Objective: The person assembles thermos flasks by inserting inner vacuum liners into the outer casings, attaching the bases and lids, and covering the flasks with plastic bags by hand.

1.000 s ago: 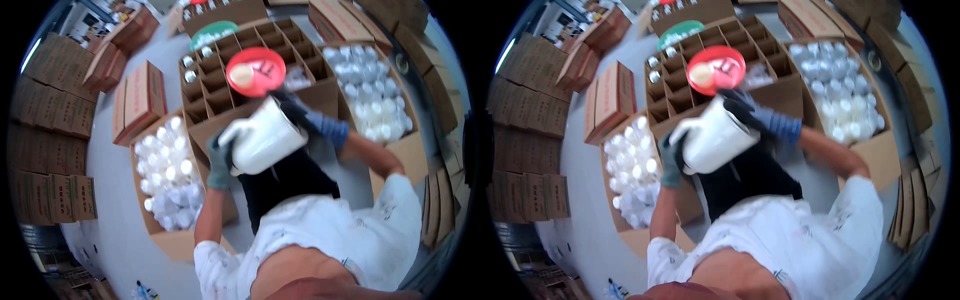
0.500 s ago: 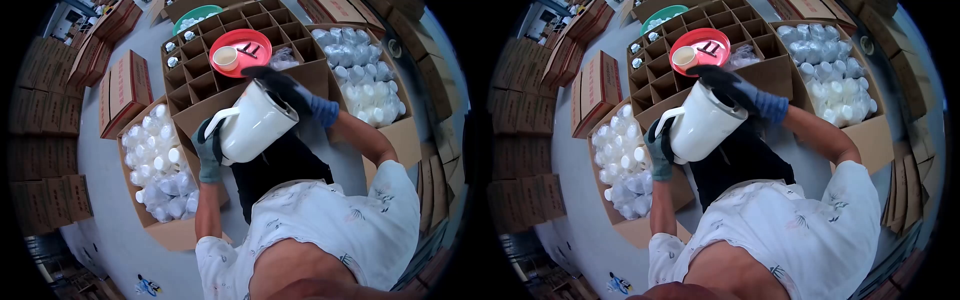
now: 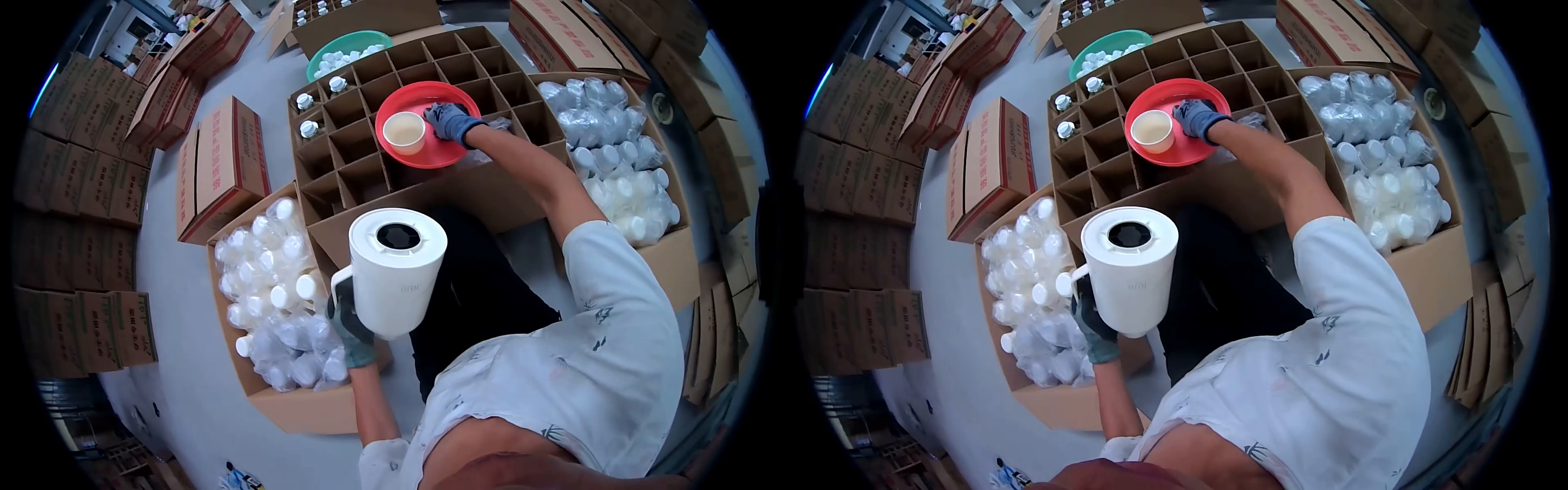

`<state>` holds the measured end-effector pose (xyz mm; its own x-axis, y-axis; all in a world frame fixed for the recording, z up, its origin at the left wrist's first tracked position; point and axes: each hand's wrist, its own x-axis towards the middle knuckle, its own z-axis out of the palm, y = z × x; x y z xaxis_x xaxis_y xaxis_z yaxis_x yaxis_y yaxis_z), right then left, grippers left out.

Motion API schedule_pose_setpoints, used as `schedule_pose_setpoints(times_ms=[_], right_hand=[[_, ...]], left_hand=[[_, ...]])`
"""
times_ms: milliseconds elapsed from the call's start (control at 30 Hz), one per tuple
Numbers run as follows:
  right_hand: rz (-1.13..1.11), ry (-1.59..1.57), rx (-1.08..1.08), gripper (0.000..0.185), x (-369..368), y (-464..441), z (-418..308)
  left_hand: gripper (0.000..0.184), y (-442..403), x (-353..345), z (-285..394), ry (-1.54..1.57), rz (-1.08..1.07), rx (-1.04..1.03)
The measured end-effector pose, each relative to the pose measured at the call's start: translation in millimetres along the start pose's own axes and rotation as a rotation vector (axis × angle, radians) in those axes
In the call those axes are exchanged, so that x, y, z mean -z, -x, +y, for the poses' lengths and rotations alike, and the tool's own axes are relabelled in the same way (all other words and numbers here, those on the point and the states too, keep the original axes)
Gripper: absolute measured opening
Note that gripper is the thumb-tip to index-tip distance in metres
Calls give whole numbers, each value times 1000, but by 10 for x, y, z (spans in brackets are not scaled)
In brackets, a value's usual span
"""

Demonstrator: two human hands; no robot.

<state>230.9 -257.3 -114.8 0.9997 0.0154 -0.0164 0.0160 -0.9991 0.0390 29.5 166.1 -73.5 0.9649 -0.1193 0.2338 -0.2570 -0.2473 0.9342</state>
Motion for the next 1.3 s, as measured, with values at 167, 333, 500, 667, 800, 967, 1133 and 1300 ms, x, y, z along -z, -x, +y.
schedule_pose_setpoints(times_ms=[167, 333, 500, 667, 800, 967, 1133, 1300], right_hand=[[151, -470, -164, 39, 305, 200, 217], [-175, -2059, -163, 29, 978, 992, 219], [141, -1189, 601, 49, 1695, 1803, -409], [292, -519, 930, 61, 2129, 2131, -633], [325, -472, 950, 61, 2151, 2314, -658], [369, -616, 815, 65, 2294, 2461, -746], [250, -593, 694, 53, 2088, 2523, -816], [350, -886, 382, 24, 1676, 2308, -754]], left_hand=[[33, -1, 13, -169, 97, -79, 116], [34, -130, -212, -215, 745, -145, 389], [31, -157, -522, 52, 507, -233, 163], [29, -51, -511, 206, 586, -318, 105], [28, -50, -405, 283, 297, -364, -77], [30, -51, -377, 367, 988, -361, 571], [33, -85, -407, 713, 586, -299, 331], [23, -267, -402, 666, -177, -115, -413]])
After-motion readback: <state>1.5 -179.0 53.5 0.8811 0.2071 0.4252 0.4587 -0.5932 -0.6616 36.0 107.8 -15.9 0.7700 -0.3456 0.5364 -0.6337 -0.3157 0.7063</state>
